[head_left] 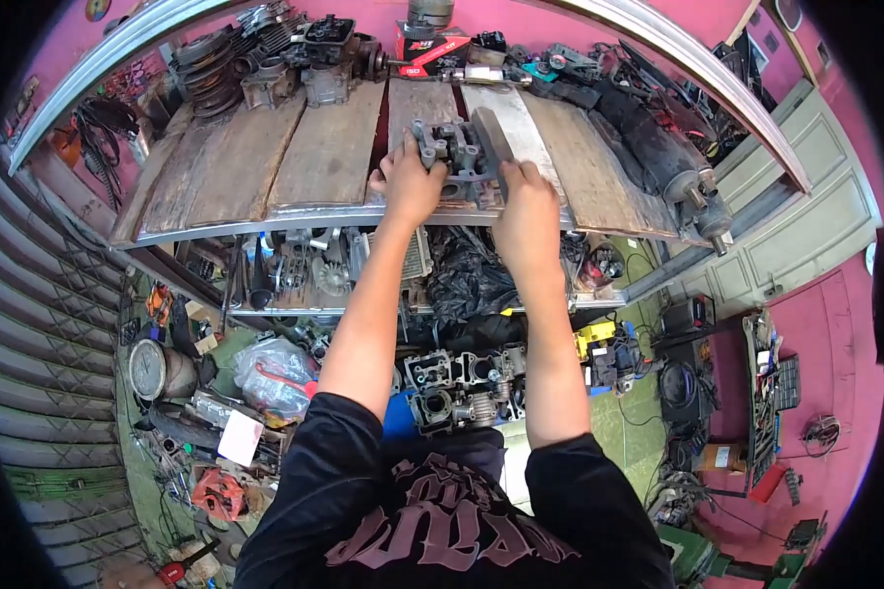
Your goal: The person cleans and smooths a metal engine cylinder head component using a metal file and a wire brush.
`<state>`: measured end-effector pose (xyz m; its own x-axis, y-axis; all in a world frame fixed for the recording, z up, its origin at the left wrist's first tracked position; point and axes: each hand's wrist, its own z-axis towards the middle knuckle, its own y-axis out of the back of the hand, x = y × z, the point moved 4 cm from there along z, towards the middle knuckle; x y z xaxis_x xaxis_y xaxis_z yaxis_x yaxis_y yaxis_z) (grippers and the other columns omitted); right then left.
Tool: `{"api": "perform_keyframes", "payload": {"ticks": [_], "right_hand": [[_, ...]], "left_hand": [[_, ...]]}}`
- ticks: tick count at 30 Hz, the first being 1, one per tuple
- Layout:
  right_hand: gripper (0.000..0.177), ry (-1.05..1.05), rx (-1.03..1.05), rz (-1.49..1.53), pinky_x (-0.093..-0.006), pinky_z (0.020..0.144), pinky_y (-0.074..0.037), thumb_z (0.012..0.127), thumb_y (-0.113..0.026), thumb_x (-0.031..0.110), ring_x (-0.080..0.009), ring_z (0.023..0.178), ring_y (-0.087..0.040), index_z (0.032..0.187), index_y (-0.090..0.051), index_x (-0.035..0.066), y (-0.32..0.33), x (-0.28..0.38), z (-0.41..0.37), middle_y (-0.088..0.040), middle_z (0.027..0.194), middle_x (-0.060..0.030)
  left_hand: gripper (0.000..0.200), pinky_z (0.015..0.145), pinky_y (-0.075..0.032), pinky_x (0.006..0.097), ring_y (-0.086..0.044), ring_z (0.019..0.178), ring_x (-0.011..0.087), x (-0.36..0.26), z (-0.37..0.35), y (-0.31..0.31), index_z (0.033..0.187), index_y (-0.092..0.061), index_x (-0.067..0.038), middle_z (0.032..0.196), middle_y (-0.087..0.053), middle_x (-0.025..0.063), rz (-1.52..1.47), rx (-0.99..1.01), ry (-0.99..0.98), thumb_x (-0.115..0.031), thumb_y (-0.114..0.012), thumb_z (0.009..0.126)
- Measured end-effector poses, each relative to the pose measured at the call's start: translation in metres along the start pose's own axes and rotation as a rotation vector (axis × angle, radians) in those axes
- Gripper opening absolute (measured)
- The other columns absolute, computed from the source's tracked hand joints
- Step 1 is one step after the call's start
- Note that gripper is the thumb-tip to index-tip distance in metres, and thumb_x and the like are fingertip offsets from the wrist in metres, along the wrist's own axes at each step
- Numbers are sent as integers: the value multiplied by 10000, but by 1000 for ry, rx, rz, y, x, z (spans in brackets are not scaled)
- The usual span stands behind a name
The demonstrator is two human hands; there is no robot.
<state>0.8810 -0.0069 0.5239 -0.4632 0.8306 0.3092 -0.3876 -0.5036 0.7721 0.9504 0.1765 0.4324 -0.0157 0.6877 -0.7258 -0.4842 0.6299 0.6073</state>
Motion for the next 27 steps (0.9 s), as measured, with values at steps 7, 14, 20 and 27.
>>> {"api": "perform_keyframes", "payload": {"ticks": [7,14,20,27], "right_hand": [[553,-39,-53,-17,-522,1168,-417,745,-646,-113,-400,1221,-634,1294,-661,-54,48,17,-61,-673,1289,-209],[566,42,-111,69,-526,1210,-386,740,-620,-138,-376,1246,-641,1291,-685,-28,60,31,-36,-682,1313,-212],[415,170,-128,-67,-512,1121,-476,789,-606,-83,-387,1087,-704,1188,-715,-47,9,35,15,-720,1174,-203],[408,76,14,58,-514,1086,-499,775,-635,-81,-405,1055,-698,1176,-704,-46,0,14,53,-698,1167,-209]], "left_hand": [[927,1167,-173,688,-393,1427,415,2,1,-4,1634,-297,3,1557,-494,201,13,1,9,-392,-669,882],[928,1172,-170,684,-404,1420,417,4,1,-5,1635,-294,4,1553,-497,207,-11,-14,-21,-386,-669,880],[932,1169,-165,688,-395,1428,419,0,0,-3,1634,-298,1,1548,-501,206,-9,-15,2,-372,-689,876],[932,1164,-167,694,-392,1433,417,2,0,-5,1627,-310,1,1545,-501,207,-17,-10,-13,-362,-711,868]]}}
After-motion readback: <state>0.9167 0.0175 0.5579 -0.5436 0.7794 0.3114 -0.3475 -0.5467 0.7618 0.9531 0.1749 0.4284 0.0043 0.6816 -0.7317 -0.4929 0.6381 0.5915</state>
